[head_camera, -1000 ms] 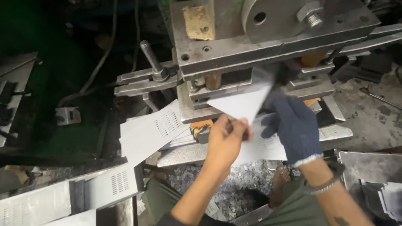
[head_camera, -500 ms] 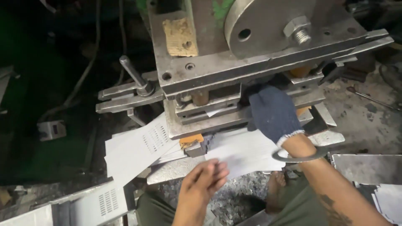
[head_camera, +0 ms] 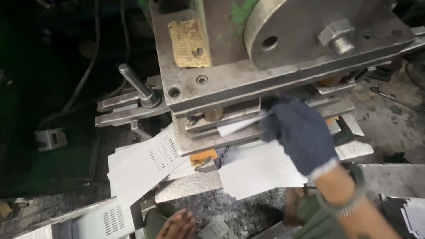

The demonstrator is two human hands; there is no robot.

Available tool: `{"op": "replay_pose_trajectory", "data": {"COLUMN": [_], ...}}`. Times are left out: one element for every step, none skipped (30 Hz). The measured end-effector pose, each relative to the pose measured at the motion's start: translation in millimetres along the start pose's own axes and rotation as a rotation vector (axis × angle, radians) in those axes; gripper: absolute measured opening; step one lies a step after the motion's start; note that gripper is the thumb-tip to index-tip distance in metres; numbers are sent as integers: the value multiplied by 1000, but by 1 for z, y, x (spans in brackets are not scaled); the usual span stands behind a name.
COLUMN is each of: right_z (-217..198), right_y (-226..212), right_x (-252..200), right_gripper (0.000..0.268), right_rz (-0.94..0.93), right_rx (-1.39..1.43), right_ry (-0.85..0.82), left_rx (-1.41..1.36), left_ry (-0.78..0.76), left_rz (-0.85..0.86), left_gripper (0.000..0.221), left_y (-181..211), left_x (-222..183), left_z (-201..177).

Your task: Feeding metal plates into a stamping machine and stacking the finished parts.

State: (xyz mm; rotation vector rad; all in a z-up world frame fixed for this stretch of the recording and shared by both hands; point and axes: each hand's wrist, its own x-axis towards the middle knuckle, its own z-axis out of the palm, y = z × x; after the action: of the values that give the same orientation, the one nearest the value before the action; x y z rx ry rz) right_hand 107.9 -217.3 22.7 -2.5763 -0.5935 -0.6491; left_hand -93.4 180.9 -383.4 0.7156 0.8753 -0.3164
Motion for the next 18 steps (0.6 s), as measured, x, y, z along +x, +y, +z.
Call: {"op": "replay_pose_trajectory", "data": {"right_z": [-4, -8, 1, 9, 18, 15, 12, 8, 6, 3, 0, -7, -12, -18, -7, 3, 13, 14], "right_y": [-13, -27, -30, -33, -35, -30, -27, -25, -20, -15, -10, -12, -15, -19, -13, -7, 0, 2], "right_x": [-6, -13, -22, -32, -42, -28, -20, -12, -5, 3, 14, 18, 21, 24, 18, 12, 5, 11], "right_gripper": [27, 39, 39, 31, 27, 27, 33, 43, 43, 31, 20, 20, 22, 24, 24, 19, 22, 22], "right_rz": [148, 296, 292, 684, 1071, 1067, 665, 251, 256, 136, 15, 19, -71, -160, -163, 440, 1051, 1050], "right_rx": [117, 235, 235, 687, 1139, 1140, 604, 78, 75, -39, -154, -160, -89, -19, -17, 573, 1148, 1146], "right_ry": [-9, -20, -19, 107, 240, 239, 149, 55, 52, 11, -23, -17, -6, 6, 7, -17, -40, -39], "left_rx": [-128, -254, -255, -289, -318, -319, -294, -261, -261, -243, -217, -212, -418, -616, -616, -976, -1340, -1710], "left_ry": [-367, -735, -737, -1030, -1324, -1326, -998, -667, -666, -426, -197, -204, -430, -652, -652, -704, -741, -759], "left_rz": [-46, -95, -91, -76, -62, -58, 60, 166, 159, 109, 61, 60, -184, -438, -434, -593, -757, -921], "left_gripper": [43, 44, 44, 39, 35, 35, 37, 39, 39, 42, 46, 46, 55, 64, 64, 59, 54, 48], "left_y": [2, 4, 17, 29, 40, 49, 54, 58, 68, 78, 96, 105, 113, 121, 112, 105, 96, 89], "left_x": [33, 60, 72, 84, 97, 98, 90, 82, 74, 66, 65, 91, 112, 133, 133, 132, 131, 114], "left_z": [-40, -79, -94, -110, -125, -134, -150, -165, -164, -161, -154, -164, -178, -192, -183, -175, -167, -169]}}
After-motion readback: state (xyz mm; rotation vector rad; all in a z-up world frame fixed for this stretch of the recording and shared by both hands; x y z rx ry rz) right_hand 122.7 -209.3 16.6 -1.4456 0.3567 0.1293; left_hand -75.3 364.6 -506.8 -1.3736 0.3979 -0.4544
